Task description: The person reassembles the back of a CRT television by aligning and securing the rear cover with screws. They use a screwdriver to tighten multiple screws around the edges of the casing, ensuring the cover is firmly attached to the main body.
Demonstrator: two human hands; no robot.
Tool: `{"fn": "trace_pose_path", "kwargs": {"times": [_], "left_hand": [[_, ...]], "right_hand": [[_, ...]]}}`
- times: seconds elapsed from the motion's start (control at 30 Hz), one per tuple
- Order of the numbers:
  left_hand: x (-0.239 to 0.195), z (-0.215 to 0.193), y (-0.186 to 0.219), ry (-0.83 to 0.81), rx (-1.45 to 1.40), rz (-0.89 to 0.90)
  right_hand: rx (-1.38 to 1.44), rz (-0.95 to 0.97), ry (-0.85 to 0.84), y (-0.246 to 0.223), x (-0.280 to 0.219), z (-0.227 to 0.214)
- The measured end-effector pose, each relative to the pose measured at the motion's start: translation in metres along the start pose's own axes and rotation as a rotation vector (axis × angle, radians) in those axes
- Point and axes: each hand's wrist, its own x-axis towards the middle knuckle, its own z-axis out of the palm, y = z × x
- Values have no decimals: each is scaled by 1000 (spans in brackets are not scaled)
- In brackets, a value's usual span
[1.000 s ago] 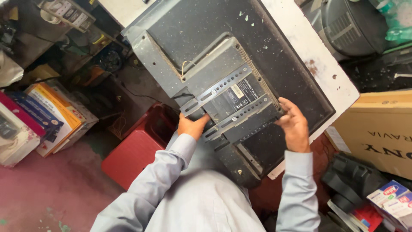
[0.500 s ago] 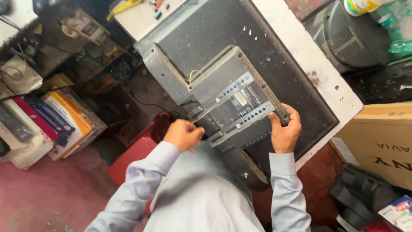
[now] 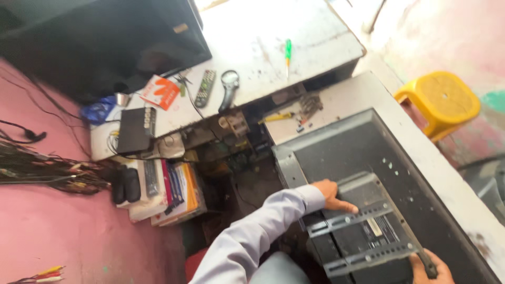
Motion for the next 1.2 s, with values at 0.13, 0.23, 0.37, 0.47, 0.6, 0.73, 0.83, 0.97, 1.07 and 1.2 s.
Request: {"fn": "trace_pose_path", "kwargs": {"times": [0.13,0.23,0.37,0.47,0.6,0.73,0.83,0.97,1.07,1.2], "left_hand": [[33,23,-22,117,-129,-7],[53,33,-21,106,-126,-102],[43,29,1,115,-97,-233],[18,16,22,207,36,-182],[-10,-4,43,232,-71,-213],[-31,-11,49,317,-87,-142],[-39,-10,48,384,-130,-58],[-44,-8,45,460,58,9],[-58,0,38,657,158,171],[-86,14,7,1022,132,109]], "right_hand": [[-145,-79,-17,-2,25,13],[-165,8,-72,-17,28,19],[-198,71,-96,-19,38,27],[-213,93,-97,-10,46,27],[-220,115,-95,16,53,28],[-220,126,-93,40,56,26],[-224,130,-88,52,53,21],[-226,130,-78,60,47,12],[-236,126,-69,65,35,-5],[-264,132,-55,73,-1,-41]]}}
